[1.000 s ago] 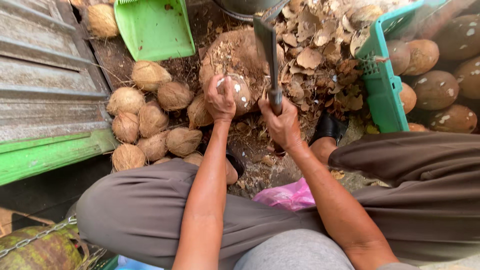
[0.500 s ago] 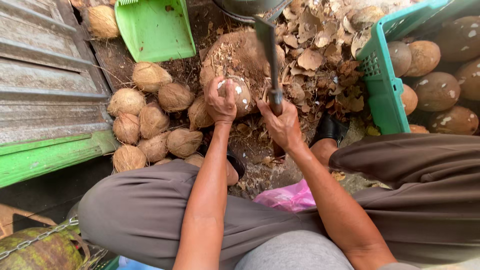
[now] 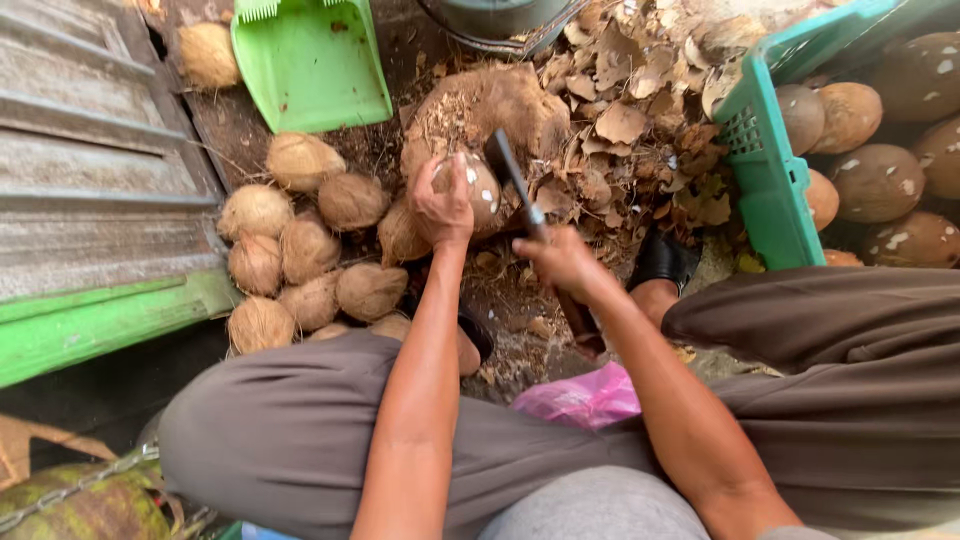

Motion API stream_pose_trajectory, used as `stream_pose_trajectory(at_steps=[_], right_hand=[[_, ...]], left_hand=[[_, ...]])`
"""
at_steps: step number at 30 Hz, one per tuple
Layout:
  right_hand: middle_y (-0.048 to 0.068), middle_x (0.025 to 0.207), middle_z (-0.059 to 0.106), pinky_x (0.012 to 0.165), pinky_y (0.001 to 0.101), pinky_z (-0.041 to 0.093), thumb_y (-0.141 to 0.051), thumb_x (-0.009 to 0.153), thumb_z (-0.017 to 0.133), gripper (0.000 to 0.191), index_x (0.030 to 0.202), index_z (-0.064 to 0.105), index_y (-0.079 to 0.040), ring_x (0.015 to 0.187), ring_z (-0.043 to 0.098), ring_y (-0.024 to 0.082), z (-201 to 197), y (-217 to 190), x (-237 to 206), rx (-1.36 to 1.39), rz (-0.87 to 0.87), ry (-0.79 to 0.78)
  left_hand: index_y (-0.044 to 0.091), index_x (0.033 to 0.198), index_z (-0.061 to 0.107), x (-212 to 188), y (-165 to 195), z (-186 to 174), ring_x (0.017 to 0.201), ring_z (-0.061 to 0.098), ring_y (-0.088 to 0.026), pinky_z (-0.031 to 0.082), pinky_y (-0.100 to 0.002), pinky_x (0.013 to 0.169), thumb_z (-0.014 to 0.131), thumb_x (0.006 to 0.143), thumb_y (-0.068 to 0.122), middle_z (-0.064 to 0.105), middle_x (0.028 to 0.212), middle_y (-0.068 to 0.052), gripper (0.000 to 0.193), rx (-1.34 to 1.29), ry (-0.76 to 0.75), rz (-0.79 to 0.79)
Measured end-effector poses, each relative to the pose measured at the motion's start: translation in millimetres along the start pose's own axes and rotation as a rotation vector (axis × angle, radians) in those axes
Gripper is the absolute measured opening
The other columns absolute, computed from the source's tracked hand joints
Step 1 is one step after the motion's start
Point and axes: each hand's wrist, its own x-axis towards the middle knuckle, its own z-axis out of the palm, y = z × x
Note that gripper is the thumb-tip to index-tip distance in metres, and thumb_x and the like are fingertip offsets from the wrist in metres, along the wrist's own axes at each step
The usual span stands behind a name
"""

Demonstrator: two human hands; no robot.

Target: The person sits on the ground and uses a machete to chop and trim the outer husk off coconuts, holding each coconut against a large husk stump while striking it. Trimmed coconuts are set aside and loose husk pieces are tossed into a nearby bucket.

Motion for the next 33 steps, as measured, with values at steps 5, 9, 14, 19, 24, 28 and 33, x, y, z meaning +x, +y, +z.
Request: stream_pose_trajectory(at_steps=[5, 9, 14, 19, 24, 28, 33], right_hand=[[-0.001, 0.058, 0.053, 0.04, 0.0299, 0.04, -0.026, 0.099, 0.07, 0.033, 0.077, 0.054, -0.007, 0.046, 0.049, 0.01, -5.9, -2.4, -1.0, 0.203, -0.419, 0.225], [0.0, 0.057, 0.051, 0.039, 0.0333, 0.036, -0.029, 0.101, 0.064, 0.038, 0.071, 0.051, -0.01, 0.043, 0.042, 0.013, -4.3, -0.8, -1.5, 0.099, -0.474, 0.257], [0.002, 0.059, 0.053, 0.049, 0.0392, 0.041, -0.035, 0.097, 0.068, 0.04, 0.069, 0.051, -0.011, 0.05, 0.048, 0.016, 0.1, 4.4, -1.5, -0.296, -0.091, 0.183], [0.002, 0.059, 0.056, 0.05, 0.0379, 0.044, -0.036, 0.097, 0.067, 0.04, 0.069, 0.053, -0.011, 0.051, 0.05, 0.015, 4.8, 10.8, -1.3, -0.212, -0.204, 0.214], [0.003, 0.061, 0.049, 0.05, 0.0387, 0.037, -0.032, 0.104, 0.067, 0.04, 0.074, 0.053, -0.009, 0.055, 0.043, 0.014, 10.4, 14.3, 0.1, -0.049, -0.566, 0.348], [0.0, 0.062, 0.057, 0.045, 0.0396, 0.044, -0.031, 0.098, 0.064, 0.028, 0.078, 0.057, -0.013, 0.048, 0.047, 0.015, 10.7, 12.4, 2.3, -0.171, 0.023, 0.174], [0.003, 0.062, 0.057, 0.05, 0.038, 0.046, -0.039, 0.097, 0.068, 0.036, 0.078, 0.06, -0.01, 0.05, 0.051, 0.016, -0.3, 5.0, 3.2, -0.192, -0.006, 0.131]], left_hand=[[0.013, 0.118, 0.069, -6.9, 3.5, 21.1, 0.116, 0.064, -0.027, 0.051, -0.045, 0.098, 0.055, 0.088, 0.071, 0.067, 0.127, -0.011, 0.066, -0.025, 0.197, -0.198], [0.018, 0.122, 0.066, -18.9, 3.5, 29.8, 0.118, 0.063, -0.028, 0.053, -0.045, 0.091, 0.053, 0.088, 0.073, 0.059, 0.136, -0.012, 0.067, 0.088, 0.241, -0.278], [0.022, 0.124, 0.065, -15.5, 1.3, 31.2, 0.113, 0.064, -0.029, 0.057, -0.045, 0.082, 0.052, 0.085, 0.072, 0.056, 0.136, -0.015, 0.065, 0.028, 0.232, -0.343], [0.018, 0.119, 0.067, -15.6, -0.2, 32.3, 0.112, 0.065, -0.028, 0.059, -0.044, 0.08, 0.056, 0.083, 0.069, 0.058, 0.133, -0.017, 0.064, 0.031, 0.307, -0.266], [0.019, 0.12, 0.068, -20.5, 2.2, 32.8, 0.113, 0.065, -0.03, 0.058, -0.046, 0.081, 0.056, 0.085, 0.068, 0.06, 0.132, -0.015, 0.062, 0.054, 0.291, -0.29], [0.02, 0.12, 0.069, -23.3, 3.0, 32.8, 0.117, 0.065, -0.03, 0.057, -0.045, 0.092, 0.06, 0.088, 0.066, 0.063, 0.133, -0.014, 0.057, 0.132, 0.312, -0.103], [0.013, 0.128, 0.064, -17.7, -5.8, 19.8, 0.115, 0.064, -0.031, 0.055, -0.05, 0.09, 0.07, 0.075, 0.071, 0.061, 0.129, -0.017, 0.079, 0.171, 0.207, -0.02]])
